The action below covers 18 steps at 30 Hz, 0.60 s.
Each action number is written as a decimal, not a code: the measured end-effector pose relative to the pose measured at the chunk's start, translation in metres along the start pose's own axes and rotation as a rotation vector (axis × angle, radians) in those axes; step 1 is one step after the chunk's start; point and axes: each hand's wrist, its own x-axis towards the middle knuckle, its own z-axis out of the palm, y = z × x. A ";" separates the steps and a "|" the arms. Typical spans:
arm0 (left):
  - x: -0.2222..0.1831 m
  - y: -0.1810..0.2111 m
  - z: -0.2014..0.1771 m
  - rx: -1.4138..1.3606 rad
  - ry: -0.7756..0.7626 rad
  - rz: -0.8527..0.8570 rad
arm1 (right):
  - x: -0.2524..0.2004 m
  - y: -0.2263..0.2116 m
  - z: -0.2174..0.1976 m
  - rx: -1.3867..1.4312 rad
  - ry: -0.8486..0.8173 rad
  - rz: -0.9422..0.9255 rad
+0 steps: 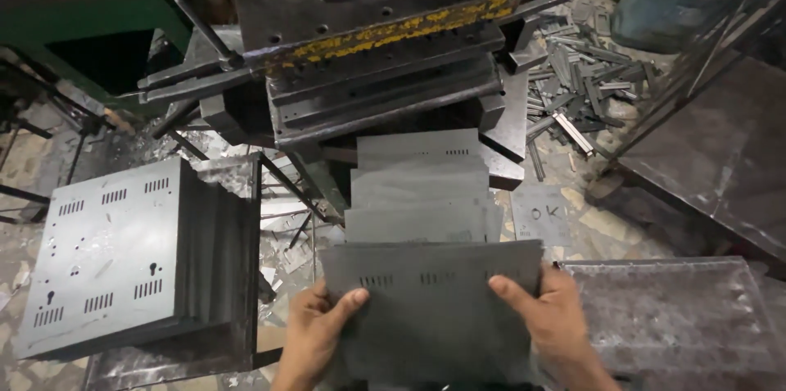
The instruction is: Placing flat metal sheets into an industrial press to bend them and then stacking the finished parts.
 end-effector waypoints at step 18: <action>0.017 0.057 0.050 0.028 -0.288 0.766 | 0.029 -0.076 0.057 -0.019 -0.425 -0.747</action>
